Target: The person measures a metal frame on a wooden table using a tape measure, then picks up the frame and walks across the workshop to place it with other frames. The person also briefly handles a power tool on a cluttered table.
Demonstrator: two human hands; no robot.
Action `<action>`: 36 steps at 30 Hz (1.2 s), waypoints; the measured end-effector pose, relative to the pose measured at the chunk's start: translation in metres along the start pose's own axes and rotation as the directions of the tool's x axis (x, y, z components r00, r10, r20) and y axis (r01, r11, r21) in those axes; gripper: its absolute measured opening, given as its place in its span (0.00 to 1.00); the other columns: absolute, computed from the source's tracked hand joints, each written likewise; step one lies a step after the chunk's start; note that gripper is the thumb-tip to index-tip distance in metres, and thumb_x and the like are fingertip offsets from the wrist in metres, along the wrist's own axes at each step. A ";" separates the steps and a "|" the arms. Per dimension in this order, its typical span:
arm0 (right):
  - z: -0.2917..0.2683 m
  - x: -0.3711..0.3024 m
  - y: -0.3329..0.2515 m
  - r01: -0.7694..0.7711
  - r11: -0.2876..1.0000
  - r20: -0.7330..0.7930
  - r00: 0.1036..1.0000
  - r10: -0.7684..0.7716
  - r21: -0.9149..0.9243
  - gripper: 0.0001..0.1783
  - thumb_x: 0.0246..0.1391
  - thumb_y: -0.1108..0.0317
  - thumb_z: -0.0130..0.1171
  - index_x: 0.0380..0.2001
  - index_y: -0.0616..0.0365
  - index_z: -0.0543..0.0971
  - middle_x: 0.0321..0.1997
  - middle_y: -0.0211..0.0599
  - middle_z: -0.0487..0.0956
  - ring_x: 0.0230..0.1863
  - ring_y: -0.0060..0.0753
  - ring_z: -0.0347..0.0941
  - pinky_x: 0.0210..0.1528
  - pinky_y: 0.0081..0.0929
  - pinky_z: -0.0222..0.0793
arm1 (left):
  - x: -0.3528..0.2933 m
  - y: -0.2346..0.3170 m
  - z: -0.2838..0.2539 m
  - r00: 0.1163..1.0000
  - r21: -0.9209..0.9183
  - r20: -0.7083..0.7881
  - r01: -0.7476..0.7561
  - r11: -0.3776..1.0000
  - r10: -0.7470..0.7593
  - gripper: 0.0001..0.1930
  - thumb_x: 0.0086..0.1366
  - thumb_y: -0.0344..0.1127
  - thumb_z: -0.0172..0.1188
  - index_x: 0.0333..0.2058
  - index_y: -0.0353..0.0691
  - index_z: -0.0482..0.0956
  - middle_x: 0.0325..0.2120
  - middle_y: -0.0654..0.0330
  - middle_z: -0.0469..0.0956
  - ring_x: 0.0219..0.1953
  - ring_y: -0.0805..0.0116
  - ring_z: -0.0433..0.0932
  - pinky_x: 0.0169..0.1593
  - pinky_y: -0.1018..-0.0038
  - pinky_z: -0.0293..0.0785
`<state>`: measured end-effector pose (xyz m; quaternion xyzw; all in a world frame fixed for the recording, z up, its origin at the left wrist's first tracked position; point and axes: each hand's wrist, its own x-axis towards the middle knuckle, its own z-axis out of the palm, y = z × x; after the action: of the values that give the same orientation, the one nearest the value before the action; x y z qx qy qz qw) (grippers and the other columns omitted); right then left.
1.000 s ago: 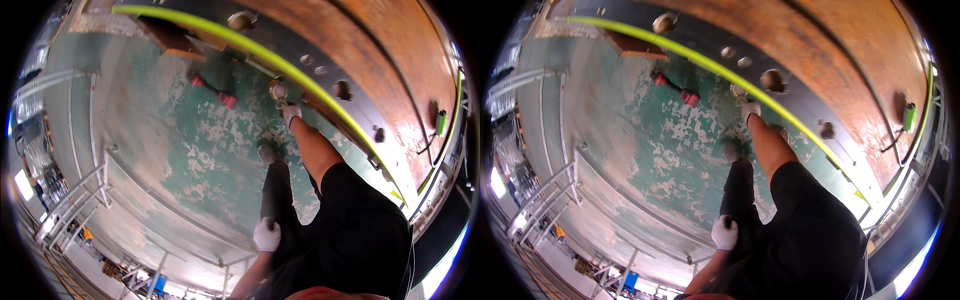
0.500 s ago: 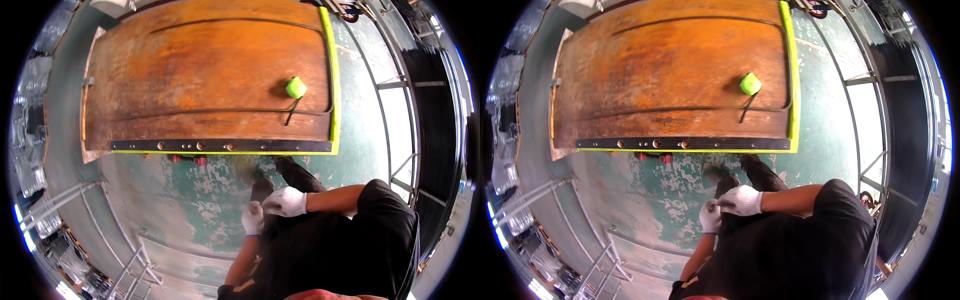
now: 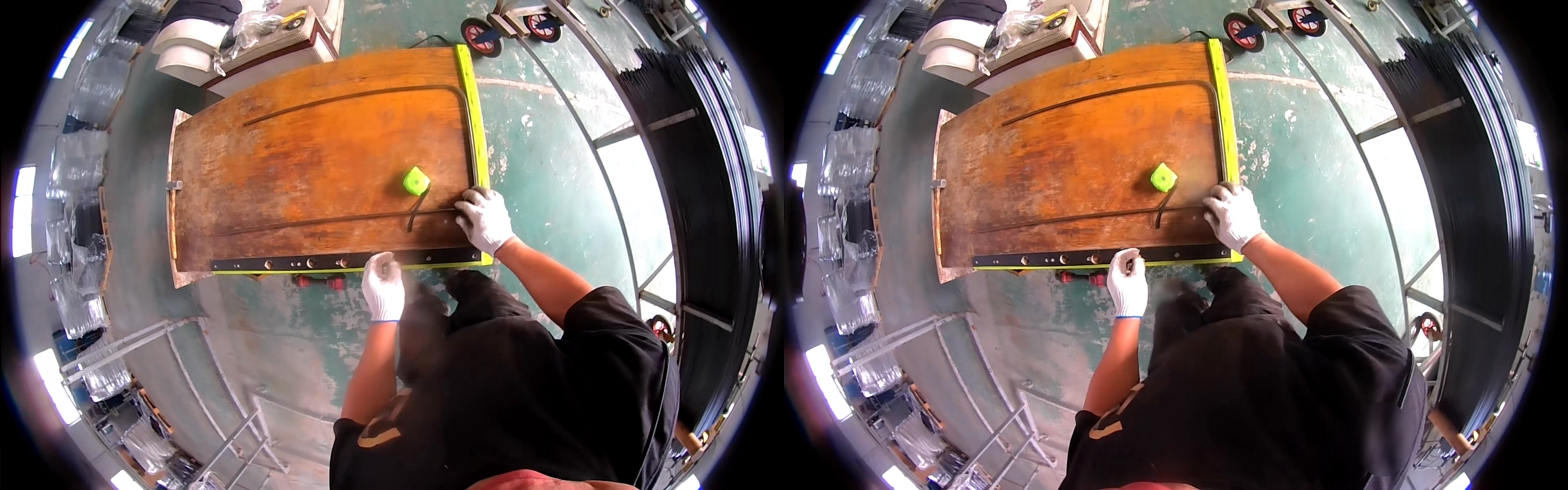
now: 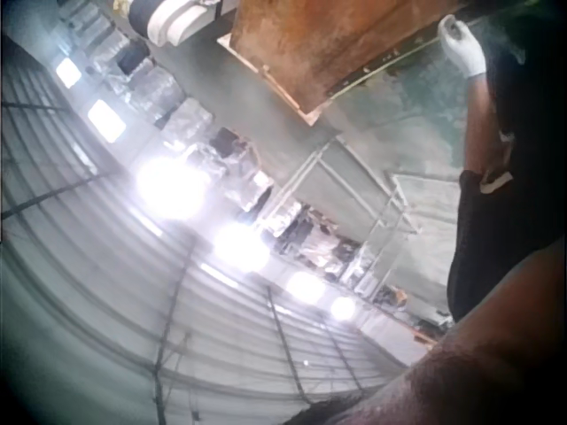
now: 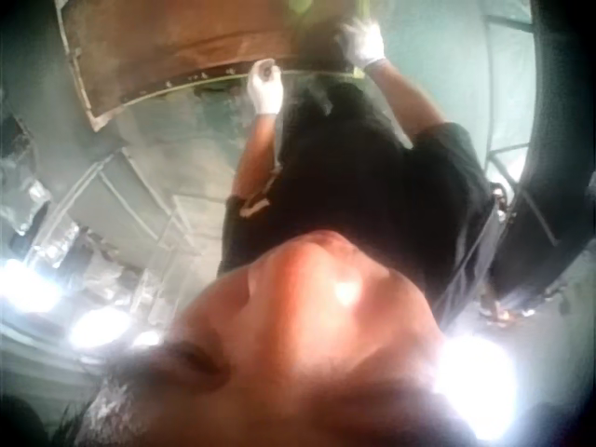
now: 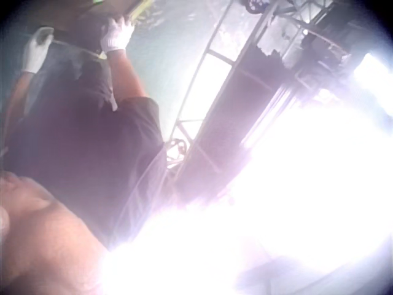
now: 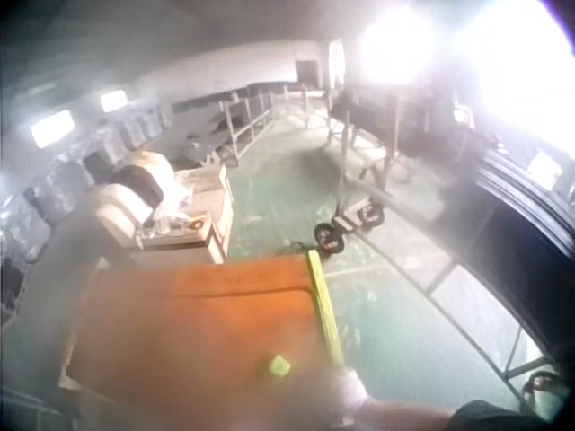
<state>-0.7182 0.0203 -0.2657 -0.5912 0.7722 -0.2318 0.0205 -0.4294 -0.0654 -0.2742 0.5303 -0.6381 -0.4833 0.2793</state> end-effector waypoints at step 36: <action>-0.112 0.107 -0.007 0.116 0.769 0.662 0.439 -0.608 0.629 0.39 0.40 0.46 0.81 0.53 0.57 0.82 0.55 0.53 0.84 0.59 0.57 0.80 0.63 0.48 0.77 | -0.046 0.155 0.144 0.955 -0.580 -0.132 0.143 0.802 -0.266 0.27 0.75 0.35 0.68 0.68 0.34 0.71 0.60 0.54 0.78 0.63 0.66 0.76 0.68 0.69 0.73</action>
<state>-0.7784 -0.0427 -0.1375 -0.7569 0.4229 -0.1059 0.4868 -0.6047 0.0196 -0.1794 0.5372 -0.3729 -0.6196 0.4340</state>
